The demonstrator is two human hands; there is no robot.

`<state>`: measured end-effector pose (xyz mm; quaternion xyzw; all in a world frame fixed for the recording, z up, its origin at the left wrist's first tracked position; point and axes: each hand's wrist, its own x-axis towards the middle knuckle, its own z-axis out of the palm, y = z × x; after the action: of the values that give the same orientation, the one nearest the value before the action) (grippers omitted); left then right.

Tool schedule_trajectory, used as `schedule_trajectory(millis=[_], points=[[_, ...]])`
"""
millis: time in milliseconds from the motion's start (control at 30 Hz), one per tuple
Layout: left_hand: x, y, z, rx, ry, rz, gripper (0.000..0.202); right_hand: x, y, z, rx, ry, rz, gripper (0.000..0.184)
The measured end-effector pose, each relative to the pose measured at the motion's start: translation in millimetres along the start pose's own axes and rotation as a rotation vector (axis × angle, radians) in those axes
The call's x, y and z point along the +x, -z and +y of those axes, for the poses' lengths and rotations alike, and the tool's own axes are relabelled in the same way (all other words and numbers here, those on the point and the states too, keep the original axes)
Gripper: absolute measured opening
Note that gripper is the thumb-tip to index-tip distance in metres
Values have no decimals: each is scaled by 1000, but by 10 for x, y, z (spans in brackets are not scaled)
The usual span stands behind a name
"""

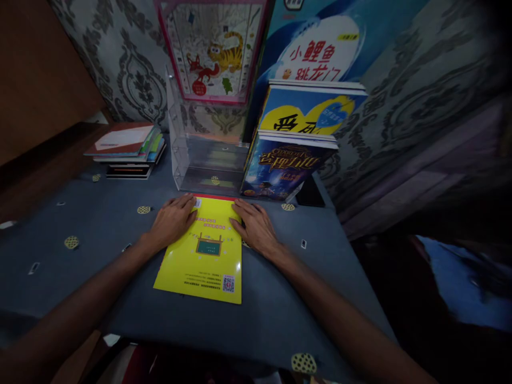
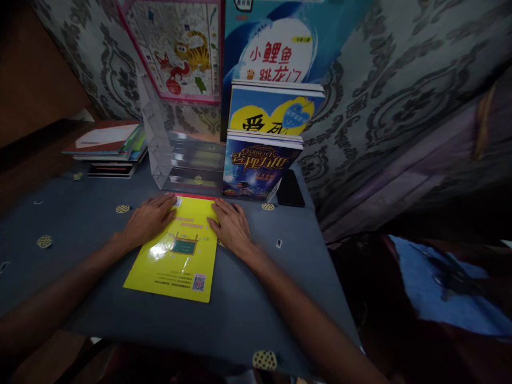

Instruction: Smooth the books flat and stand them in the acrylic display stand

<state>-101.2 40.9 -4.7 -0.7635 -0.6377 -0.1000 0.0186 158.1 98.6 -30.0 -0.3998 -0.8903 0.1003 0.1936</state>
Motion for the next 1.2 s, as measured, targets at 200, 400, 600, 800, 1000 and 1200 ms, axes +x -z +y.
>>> schedule_trajectory(millis=[200,400,600,800,1000,1200], points=[[3,-20,-16,0,-3,10,43,11,57,4,-1,-54,31,45],[3,-18,-20,-52,-4,8,44,37,76,50,99,-105,51,42],[18,-12,-45,-28,-69,30,46,81,61,209,272,-132,60,44],[168,-83,12,-46,-216,32,45,78,37,286,367,-106,86,55],[417,-188,308,-86,-419,57,43,88,-10,331,371,-72,104,58],[520,-274,436,-99,-503,60,52,93,-19,329,356,-50,126,60]])
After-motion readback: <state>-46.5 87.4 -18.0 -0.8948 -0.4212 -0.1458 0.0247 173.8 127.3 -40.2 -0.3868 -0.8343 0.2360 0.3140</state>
